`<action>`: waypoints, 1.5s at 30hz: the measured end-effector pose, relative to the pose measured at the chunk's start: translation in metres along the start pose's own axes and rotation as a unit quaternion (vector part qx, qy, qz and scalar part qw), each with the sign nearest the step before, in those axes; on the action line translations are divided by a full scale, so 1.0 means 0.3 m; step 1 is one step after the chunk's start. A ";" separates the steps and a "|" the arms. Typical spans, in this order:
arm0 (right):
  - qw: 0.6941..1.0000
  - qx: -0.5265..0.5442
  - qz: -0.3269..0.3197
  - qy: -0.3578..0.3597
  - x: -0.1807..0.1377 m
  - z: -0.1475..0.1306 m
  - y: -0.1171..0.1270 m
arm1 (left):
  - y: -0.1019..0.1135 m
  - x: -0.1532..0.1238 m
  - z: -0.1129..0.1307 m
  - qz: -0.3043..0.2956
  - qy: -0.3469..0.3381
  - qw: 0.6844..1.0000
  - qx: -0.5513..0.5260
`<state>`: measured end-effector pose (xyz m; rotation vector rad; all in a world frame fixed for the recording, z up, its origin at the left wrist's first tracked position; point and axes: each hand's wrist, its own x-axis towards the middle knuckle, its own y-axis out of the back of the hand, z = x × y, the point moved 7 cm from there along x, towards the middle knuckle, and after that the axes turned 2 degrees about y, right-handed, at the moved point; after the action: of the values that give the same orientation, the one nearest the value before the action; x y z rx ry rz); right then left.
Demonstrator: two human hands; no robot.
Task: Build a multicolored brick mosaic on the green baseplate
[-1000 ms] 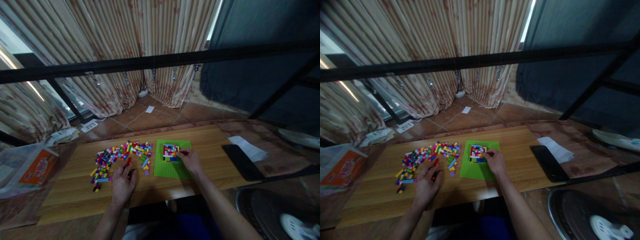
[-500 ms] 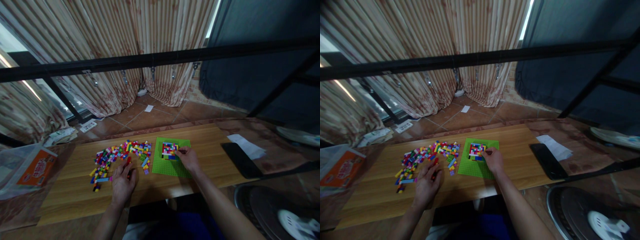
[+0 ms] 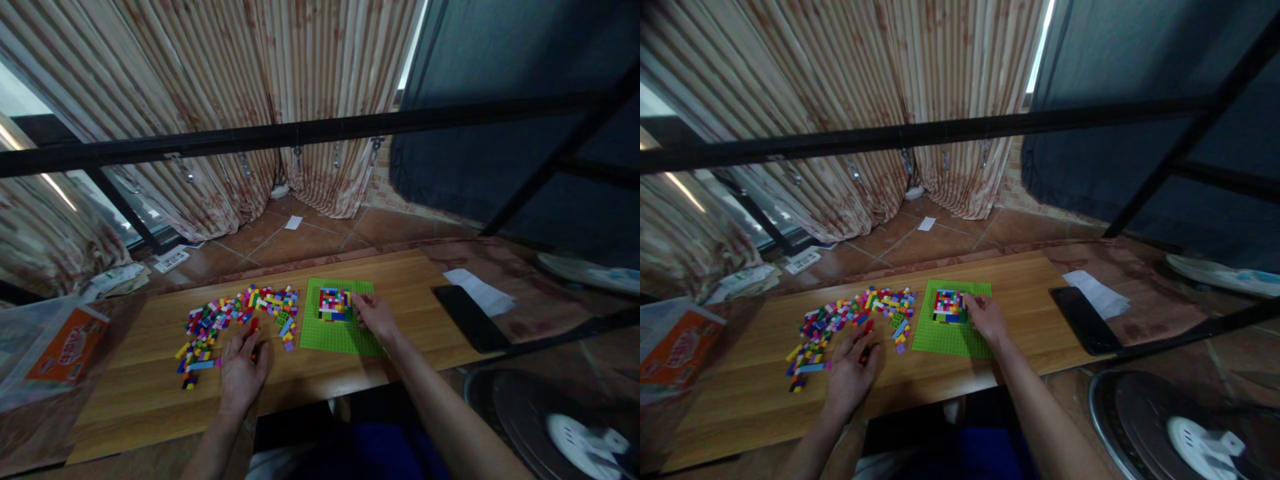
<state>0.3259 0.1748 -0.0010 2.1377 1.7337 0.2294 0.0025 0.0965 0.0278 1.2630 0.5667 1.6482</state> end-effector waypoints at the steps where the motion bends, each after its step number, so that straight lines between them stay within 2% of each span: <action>1: 1.000 -0.013 0.009 0.002 0.002 -0.007 0.002 | 0.001 0.000 0.000 0.001 0.000 1.000 -0.001; 5: 0.987 -0.147 0.052 0.035 0.006 -0.045 -0.001 | -0.002 -0.001 -0.002 -0.001 0.004 1.000 -0.002; 8: 0.973 -0.219 0.058 0.046 0.001 -0.060 -0.014 | -0.003 -0.001 -0.004 -0.002 0.007 1.000 0.003; 19: 0.974 -0.216 0.024 0.062 0.017 -0.067 -0.006 | 0.001 -0.002 0.002 -0.003 0.019 1.000 -0.013; 23: 0.966 -0.225 0.021 0.123 0.040 -0.129 -0.005 | 0.004 -0.003 0.004 -0.001 0.023 1.000 -0.012; 27: 0.938 -0.252 -0.034 0.236 0.041 -0.208 -0.069 | -0.002 -0.004 0.002 -0.010 0.027 1.000 -0.006; 30: 0.917 -0.267 -0.106 0.275 0.024 -0.208 -0.132 | -0.003 -0.009 -0.002 -0.010 0.035 0.999 -0.008; 32: 0.911 -0.263 -0.128 0.291 0.011 -0.193 -0.147 | -0.001 -0.012 -0.001 -0.011 0.040 0.999 -0.018; 36: 0.906 -0.236 -0.151 0.318 -0.004 -0.163 -0.123 | 0.008 -0.019 0.006 -0.016 0.056 0.997 -0.043; 45: 0.869 -0.237 -0.264 0.345 -0.037 -0.152 -0.078 | 0.028 -0.064 0.004 -0.039 0.104 0.988 -0.106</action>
<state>0.2859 0.1764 0.0328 1.2190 2.2420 1.2325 0.0005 0.0756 0.0259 0.9109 0.5440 1.7354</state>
